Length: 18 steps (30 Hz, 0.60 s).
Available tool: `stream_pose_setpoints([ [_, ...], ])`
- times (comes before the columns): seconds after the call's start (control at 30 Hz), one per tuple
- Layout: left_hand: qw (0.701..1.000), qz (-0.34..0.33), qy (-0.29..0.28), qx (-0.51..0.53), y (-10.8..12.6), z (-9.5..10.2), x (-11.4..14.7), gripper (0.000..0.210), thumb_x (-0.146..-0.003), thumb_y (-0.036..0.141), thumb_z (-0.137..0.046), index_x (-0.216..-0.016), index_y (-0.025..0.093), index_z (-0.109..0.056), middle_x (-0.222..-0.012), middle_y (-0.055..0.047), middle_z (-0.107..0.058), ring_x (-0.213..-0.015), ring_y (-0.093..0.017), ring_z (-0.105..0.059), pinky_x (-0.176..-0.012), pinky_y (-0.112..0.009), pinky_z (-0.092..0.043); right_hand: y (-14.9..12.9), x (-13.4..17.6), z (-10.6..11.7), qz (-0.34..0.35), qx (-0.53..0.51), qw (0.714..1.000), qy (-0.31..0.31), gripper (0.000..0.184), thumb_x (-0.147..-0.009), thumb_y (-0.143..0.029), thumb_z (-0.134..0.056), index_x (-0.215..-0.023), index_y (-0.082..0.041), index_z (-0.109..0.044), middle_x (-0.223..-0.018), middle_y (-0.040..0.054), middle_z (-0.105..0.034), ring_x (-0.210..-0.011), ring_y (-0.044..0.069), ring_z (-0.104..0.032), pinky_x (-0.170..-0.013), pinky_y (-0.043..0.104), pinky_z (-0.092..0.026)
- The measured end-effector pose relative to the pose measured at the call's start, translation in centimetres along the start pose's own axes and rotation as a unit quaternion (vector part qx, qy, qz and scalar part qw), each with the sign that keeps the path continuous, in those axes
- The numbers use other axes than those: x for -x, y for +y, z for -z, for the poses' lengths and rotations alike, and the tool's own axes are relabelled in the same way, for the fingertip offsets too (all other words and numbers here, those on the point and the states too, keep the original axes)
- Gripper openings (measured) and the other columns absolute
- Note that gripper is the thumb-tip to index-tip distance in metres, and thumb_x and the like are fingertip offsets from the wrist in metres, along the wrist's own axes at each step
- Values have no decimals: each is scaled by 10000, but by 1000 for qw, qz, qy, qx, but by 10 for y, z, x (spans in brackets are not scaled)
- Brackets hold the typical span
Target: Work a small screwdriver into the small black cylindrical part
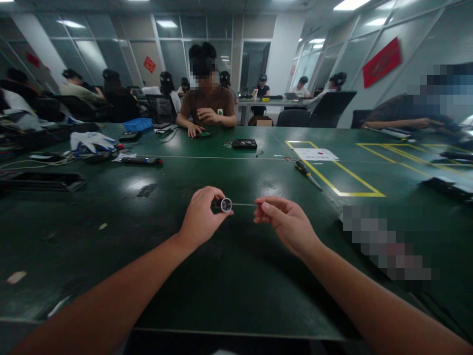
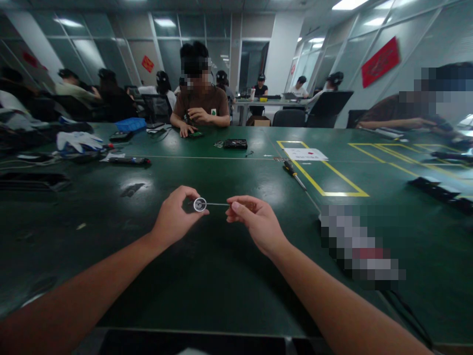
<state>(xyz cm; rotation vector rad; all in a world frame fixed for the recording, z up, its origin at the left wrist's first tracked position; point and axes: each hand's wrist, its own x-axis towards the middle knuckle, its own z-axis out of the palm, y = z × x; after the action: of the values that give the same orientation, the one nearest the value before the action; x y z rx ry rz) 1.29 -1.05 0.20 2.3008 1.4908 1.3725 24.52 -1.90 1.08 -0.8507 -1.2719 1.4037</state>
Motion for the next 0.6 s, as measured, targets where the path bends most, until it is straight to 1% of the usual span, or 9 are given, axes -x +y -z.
stream_pose_setpoints([
  [0.13,1000,-6,0,-3,2,1,-1,311,-735,201,-851,-915,206,-597,-926,-16,-675,-871,-213,-635,-836,-398,-517,-2,3,0,38,93,995,-7,258,-851,-394,-779,-1034,-213,-771,-865,47,-769,-785,185,-717,-799,368,-591],
  [0.2,1000,-14,-2,-5,2,1,-1,299,-735,202,-850,-914,208,-610,-939,-24,-692,-879,-217,-650,-867,-419,-526,-3,5,0,50,136,989,-12,274,-861,-414,-761,-1047,-213,-764,-877,51,-771,-795,197,-721,-807,382,-591],
  [0.3,999,-31,-13,1,-1,0,0,295,-742,195,-846,-963,212,-651,-996,-35,-733,-941,-229,-682,-1006,-497,-491,-4,8,0,66,211,975,-10,280,-885,-437,-727,-1063,-222,-754,-875,52,-768,-801,212,-723,-778,378,-582],
  [0.4,999,-41,-31,6,-4,-1,1,316,-757,187,-836,-1035,223,-690,-1080,-38,-764,-1030,-239,-705,-1134,-570,-386,-4,10,1,85,284,955,6,270,-905,-443,-703,-1072,-233,-734,-871,51,-758,-805,221,-717,-750,369,-564],
  [0.47,998,-47,-50,9,-5,-2,1,325,-772,192,-826,-1071,234,-705,-1127,-37,-768,-1066,-235,-711,-1170,-586,-341,-4,10,1,95,277,956,18,261,-908,-443,-702,-1054,-226,-709,-860,48,-749,-803,213,-709,-764,365,-558],
  [0.53,996,-57,-67,15,-7,-3,1,321,-792,188,-807,-1094,243,-714,-1153,-35,-768,-1078,-227,-715,-1186,-591,-321,-3,7,0,89,220,971,22,267,-902,-453,-706,-1015,-211,-690,-830,43,-737,-780,198,-699,-775,360,-560],
  [0.6,995,-68,-78,18,-7,-4,1,312,-814,177,-782,-1110,252,-719,-1169,-35,-766,-1080,-222,-718,-1195,-600,-307,-1,2,0,65,143,987,24,291,-892,-477,-708,-973,-198,-681,-800,39,-724,-745,186,-692,-768,359,-570],
])
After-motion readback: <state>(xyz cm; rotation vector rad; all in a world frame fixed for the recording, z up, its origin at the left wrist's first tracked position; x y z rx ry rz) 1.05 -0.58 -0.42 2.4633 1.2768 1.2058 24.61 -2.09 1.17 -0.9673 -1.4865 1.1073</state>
